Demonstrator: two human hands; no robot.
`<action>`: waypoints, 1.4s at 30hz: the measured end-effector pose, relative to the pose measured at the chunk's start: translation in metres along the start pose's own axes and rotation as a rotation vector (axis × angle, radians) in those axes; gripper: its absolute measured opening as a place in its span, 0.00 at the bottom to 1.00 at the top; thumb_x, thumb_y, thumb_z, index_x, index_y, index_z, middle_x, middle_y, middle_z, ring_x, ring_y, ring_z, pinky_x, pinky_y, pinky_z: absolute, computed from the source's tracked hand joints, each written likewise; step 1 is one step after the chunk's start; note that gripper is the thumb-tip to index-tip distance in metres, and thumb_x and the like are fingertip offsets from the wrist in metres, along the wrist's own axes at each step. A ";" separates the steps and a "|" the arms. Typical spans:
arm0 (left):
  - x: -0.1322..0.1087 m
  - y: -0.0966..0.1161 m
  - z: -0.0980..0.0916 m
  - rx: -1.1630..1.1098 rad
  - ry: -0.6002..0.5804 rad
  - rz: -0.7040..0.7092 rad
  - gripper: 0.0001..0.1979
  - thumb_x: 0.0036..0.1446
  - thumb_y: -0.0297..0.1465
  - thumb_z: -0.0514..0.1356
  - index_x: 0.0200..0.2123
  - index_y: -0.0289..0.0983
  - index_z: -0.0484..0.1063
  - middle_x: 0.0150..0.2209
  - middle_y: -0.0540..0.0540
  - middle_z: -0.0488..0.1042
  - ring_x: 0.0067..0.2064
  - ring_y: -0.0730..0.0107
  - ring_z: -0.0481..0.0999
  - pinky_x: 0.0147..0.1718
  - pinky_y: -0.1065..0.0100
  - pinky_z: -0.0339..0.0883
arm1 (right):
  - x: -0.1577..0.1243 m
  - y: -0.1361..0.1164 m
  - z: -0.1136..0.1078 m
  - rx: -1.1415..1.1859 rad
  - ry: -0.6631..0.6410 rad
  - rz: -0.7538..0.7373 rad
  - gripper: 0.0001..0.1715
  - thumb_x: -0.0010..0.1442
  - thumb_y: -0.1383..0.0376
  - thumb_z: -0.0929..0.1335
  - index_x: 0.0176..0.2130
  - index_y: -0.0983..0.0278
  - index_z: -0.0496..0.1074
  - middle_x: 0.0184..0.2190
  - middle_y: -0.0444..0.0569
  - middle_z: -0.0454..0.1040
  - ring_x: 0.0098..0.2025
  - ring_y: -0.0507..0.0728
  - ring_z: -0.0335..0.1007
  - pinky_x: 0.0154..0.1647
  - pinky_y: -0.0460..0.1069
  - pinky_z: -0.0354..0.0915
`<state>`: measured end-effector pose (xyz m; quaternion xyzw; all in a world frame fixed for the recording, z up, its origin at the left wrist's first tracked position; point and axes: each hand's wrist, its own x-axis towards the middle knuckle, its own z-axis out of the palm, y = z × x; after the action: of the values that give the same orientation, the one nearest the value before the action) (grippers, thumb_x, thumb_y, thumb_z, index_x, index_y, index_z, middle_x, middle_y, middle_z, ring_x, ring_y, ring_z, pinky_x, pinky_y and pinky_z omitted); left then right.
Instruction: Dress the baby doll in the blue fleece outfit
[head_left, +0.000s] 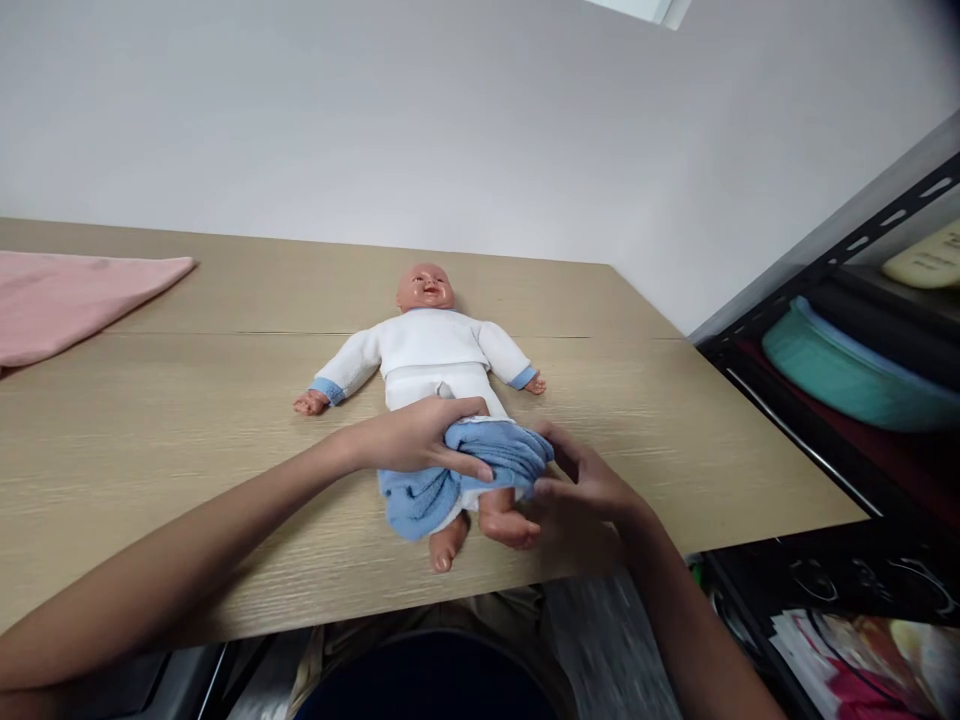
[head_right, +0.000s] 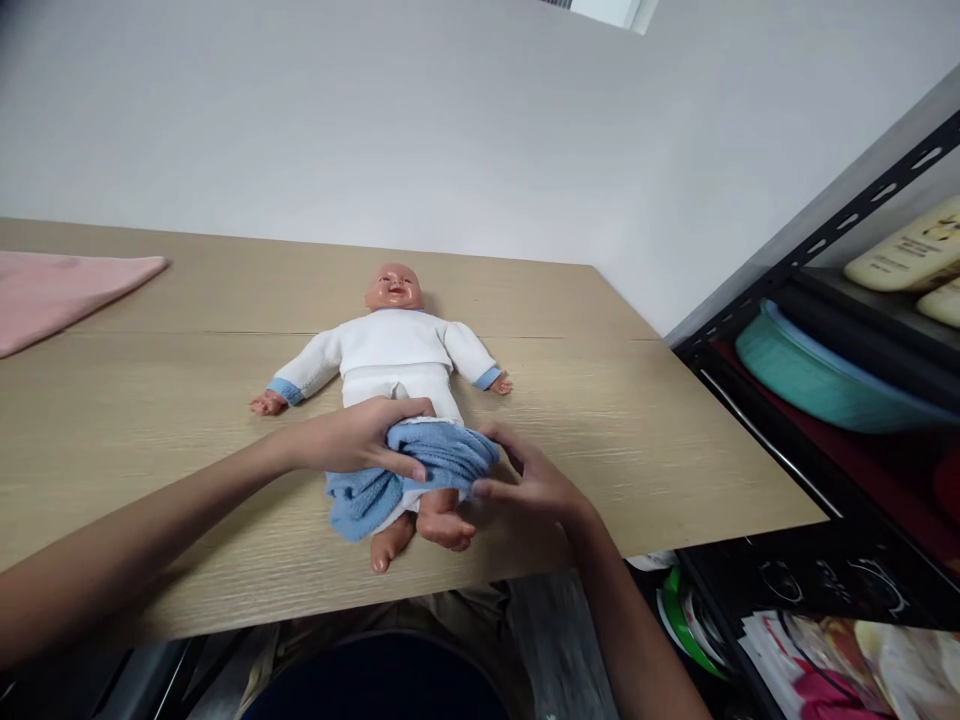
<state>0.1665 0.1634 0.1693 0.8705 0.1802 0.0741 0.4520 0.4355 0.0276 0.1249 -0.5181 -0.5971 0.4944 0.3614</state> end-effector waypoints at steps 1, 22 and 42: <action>-0.002 0.001 0.000 0.039 0.021 -0.018 0.27 0.61 0.55 0.70 0.50 0.40 0.73 0.39 0.49 0.77 0.39 0.60 0.76 0.37 0.65 0.64 | 0.006 -0.003 -0.005 -0.039 -0.005 -0.048 0.23 0.64 0.46 0.77 0.51 0.57 0.77 0.45 0.46 0.79 0.48 0.62 0.75 0.50 0.54 0.70; -0.050 -0.053 -0.035 0.041 0.399 -0.252 0.22 0.71 0.53 0.60 0.49 0.40 0.75 0.39 0.48 0.75 0.40 0.61 0.74 0.39 0.64 0.66 | 0.112 -0.022 -0.021 -0.301 -0.019 -0.031 0.24 0.68 0.42 0.72 0.46 0.58 0.77 0.47 0.49 0.79 0.51 0.64 0.75 0.52 0.54 0.69; -0.035 -0.125 -0.037 -0.219 0.585 -0.207 0.21 0.71 0.51 0.60 0.53 0.41 0.73 0.50 0.46 0.76 0.55 0.52 0.73 0.59 0.57 0.65 | 0.153 0.005 -0.003 -0.084 0.137 -0.072 0.22 0.69 0.43 0.70 0.43 0.58 0.78 0.45 0.49 0.80 0.51 0.66 0.73 0.60 0.58 0.69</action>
<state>0.0930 0.2437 0.0902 0.7356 0.3811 0.2936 0.4769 0.4083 0.1778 0.1080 -0.5439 -0.6092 0.4189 0.3969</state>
